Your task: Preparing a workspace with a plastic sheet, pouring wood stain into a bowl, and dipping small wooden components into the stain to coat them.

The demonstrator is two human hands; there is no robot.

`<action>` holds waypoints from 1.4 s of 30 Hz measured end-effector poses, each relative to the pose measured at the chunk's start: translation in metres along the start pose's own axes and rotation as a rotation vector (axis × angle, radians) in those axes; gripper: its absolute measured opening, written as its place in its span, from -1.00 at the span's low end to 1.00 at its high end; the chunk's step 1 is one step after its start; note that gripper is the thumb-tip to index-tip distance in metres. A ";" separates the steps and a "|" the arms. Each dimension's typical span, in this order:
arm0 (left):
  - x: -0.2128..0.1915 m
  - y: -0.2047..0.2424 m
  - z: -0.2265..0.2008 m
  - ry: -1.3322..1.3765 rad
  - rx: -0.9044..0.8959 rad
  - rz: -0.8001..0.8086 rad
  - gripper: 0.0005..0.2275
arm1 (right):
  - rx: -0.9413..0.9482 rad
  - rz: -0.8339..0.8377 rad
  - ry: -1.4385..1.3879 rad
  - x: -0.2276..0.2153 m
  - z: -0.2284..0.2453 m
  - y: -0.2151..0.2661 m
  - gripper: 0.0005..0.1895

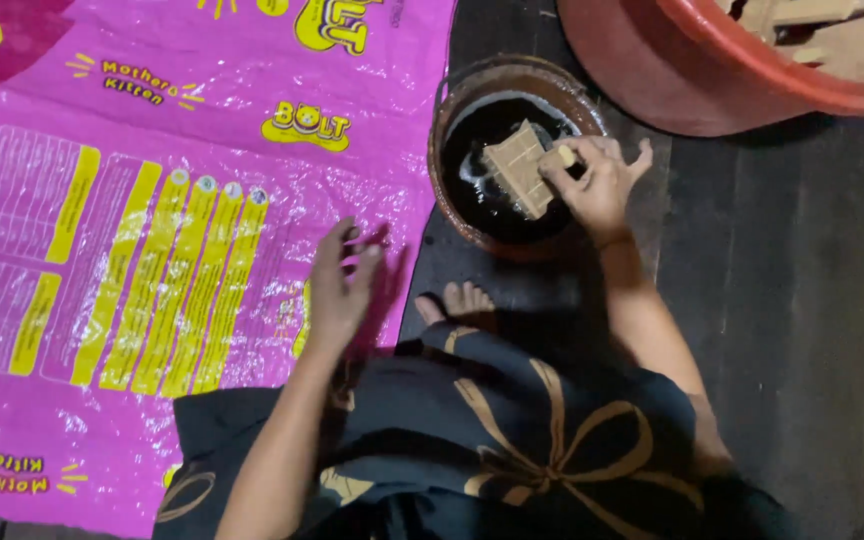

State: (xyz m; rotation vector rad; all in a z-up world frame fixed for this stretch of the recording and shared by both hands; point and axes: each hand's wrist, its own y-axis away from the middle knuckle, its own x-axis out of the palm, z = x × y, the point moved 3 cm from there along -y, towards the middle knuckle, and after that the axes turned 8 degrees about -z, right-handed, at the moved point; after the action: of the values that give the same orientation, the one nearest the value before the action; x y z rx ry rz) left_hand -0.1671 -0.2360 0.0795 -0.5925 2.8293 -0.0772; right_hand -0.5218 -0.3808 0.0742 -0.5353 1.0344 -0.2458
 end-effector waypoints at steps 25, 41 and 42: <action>0.168 -0.069 0.079 0.204 -0.359 0.020 -0.82 | 0.401 0.210 -0.277 0.008 -0.034 -0.027 -0.74; 0.163 -0.069 0.068 0.283 -0.269 0.085 -0.81 | 0.220 -0.011 -0.355 -0.006 -0.030 -0.027 -0.69; 0.158 -0.069 0.061 0.292 -0.263 0.073 -0.82 | 0.247 -0.011 -0.325 -0.011 -0.025 -0.029 -0.73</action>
State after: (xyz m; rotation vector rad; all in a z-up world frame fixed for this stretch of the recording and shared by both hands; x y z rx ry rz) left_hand -0.2647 -0.3624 -0.0088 -0.5704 3.1699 0.2453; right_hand -0.5474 -0.4083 0.0875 -0.3428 0.6737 -0.2815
